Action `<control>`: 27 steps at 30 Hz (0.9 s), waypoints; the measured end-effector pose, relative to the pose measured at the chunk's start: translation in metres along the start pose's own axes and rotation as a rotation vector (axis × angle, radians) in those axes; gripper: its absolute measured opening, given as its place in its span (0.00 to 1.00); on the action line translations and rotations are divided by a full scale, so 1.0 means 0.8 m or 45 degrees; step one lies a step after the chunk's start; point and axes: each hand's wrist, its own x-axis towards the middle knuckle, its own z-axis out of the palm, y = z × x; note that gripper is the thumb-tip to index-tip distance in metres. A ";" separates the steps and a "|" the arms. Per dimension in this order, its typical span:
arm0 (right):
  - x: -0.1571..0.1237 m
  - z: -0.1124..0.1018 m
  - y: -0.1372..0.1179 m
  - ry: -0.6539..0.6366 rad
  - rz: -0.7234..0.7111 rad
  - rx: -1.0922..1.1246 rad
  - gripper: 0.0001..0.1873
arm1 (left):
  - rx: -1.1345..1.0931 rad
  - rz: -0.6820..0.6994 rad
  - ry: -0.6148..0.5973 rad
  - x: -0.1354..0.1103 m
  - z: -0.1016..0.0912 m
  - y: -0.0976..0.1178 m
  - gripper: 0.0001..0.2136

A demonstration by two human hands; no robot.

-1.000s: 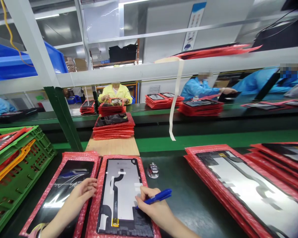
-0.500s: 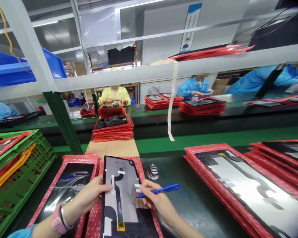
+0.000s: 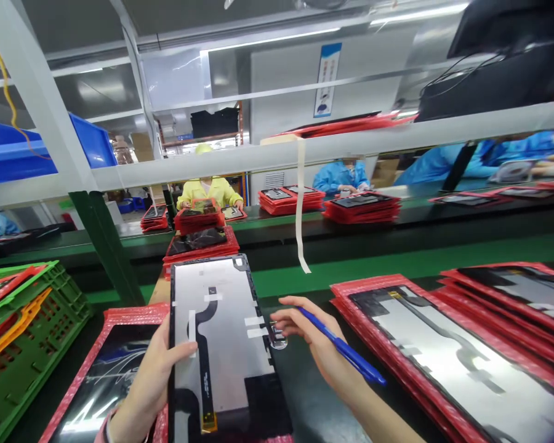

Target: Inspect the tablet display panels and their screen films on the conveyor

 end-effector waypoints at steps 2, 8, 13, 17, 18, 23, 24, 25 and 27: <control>-0.002 0.007 -0.014 -0.106 0.044 0.022 0.19 | -0.009 0.041 0.014 -0.004 0.005 0.016 0.29; -0.020 0.029 -0.025 -0.310 0.078 0.023 0.20 | -0.055 0.199 0.158 -0.017 0.013 0.036 0.32; -0.017 0.052 -0.042 -0.358 -0.124 -0.248 0.12 | 0.025 0.248 0.162 -0.025 0.010 0.040 0.35; -0.011 0.067 -0.047 -0.301 -0.152 -0.344 0.15 | 0.032 0.298 0.240 -0.027 0.015 0.043 0.37; -0.010 0.067 -0.044 -0.291 -0.145 -0.347 0.16 | 0.028 0.290 0.243 -0.026 0.016 0.043 0.37; -0.013 0.056 -0.025 -0.115 -0.071 -0.157 0.12 | -0.018 0.223 0.194 -0.017 0.009 0.044 0.34; -0.013 0.052 -0.022 -0.122 -0.057 -0.097 0.13 | -0.030 0.216 0.189 -0.015 0.007 0.043 0.32; -0.012 0.049 -0.020 -0.168 -0.031 -0.034 0.13 | -0.041 0.208 0.182 -0.013 0.006 0.042 0.31; -0.006 0.044 -0.019 -0.303 0.064 0.094 0.12 | -0.036 0.202 0.166 -0.011 0.004 0.039 0.27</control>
